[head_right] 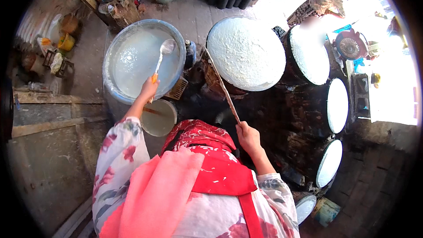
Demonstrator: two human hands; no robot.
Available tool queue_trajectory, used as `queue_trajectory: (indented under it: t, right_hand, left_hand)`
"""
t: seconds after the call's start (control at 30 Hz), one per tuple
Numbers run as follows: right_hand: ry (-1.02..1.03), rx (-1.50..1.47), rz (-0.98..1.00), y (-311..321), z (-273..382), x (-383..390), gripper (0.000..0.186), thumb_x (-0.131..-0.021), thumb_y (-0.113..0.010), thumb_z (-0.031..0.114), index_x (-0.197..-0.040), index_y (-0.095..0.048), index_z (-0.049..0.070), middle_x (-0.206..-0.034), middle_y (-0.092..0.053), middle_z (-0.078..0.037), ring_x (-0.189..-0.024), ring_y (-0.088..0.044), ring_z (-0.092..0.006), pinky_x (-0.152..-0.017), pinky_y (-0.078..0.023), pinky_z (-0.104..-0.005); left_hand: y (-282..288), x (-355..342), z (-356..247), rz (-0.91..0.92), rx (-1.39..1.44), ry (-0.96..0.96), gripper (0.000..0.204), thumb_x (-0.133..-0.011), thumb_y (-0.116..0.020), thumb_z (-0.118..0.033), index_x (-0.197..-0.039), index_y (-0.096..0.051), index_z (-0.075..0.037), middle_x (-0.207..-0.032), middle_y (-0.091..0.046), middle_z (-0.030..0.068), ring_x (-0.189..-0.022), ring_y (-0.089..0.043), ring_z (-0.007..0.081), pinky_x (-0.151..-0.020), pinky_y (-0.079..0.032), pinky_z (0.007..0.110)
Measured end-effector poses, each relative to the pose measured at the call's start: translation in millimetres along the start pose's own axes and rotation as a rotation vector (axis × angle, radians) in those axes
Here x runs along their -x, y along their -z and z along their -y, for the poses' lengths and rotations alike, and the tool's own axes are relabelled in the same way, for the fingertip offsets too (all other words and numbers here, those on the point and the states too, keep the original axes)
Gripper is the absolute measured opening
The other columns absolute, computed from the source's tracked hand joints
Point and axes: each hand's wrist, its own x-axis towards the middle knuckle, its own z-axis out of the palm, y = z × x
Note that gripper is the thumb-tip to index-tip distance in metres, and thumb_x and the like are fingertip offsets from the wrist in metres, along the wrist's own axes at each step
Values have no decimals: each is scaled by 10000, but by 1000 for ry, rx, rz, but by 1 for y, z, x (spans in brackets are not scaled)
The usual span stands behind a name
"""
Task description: The person scoops white batter from a large metal bowl using a ladle and pours it onto several round, heated metal pans. They use a long wooden stick to spread the batter evenly across the surface of each pan. The person repeatedly moves between pans to manage the cooking process.
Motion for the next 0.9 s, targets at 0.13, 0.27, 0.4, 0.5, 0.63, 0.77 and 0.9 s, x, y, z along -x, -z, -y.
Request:
queue_trajectory:
  t: [0.13,0.27,0.4,0.5,0.63,0.77,0.9]
  right_hand:
    - [-29,-11,-3,-6,1,2,161,-885,-549,222,-859,-534,63,-656,-579,-201,-638,-584,-401,-548,-448,-478]
    - [-26,-41,67,-15,1,-2,182,-885,-548,231,-835,-521,58,-650,-572,-207,-641,-579,-408,-549,-443,-486]
    - [-18,-130,117,-36,0,-15,204,-887,-546,240,-829,-510,48,-649,-563,-219,-640,-572,-417,-543,-429,-487]
    - [-73,-278,152,-50,0,-27,220,-890,-548,239,-823,-506,34,-641,-543,-230,-627,-553,-426,-533,-418,-460]
    - [-114,-505,159,-57,3,-44,235,-901,-542,227,-804,-505,16,-571,-519,-155,-504,-516,-275,-496,-405,-369]
    - [-116,-658,153,-37,23,-55,248,-918,-532,225,-794,-517,11,-540,-490,-25,-499,-463,-91,-454,-364,-293]
    - [-47,-722,115,-43,31,-71,226,-934,-509,219,-816,-521,26,-536,-464,0,-458,-428,-80,-422,-344,-264]
  left_hand:
    - [-2,-18,25,-29,-473,-151,337,-884,-544,-249,-1128,-423,-51,-950,-604,278,-921,-589,413,-783,-470,477]
    - [1,-1,66,144,-154,69,307,-917,-514,-332,-1078,-421,-88,-779,-589,154,-626,-598,278,-545,-494,413]
    - [-20,51,70,534,898,417,391,-922,-469,-487,-1009,-413,-110,-598,-384,-11,-443,-383,77,-392,-357,234]
    - [-35,90,51,793,1782,445,304,-975,-425,-347,-1054,-429,-54,-582,-343,-28,-443,-369,52,-402,-347,192]
    - [-18,126,-8,930,2287,336,316,-994,-377,-278,-1034,-413,34,-571,-363,-10,-433,-389,69,-414,-388,216]
    - [37,175,-68,1047,2271,114,353,-1006,-320,-300,-1063,-395,40,-560,-386,4,-397,-411,78,-388,-408,224]
    - [106,223,-116,1046,2085,-214,376,-1009,-294,-326,-1093,-381,29,-562,-397,9,-366,-423,84,-338,-409,216]
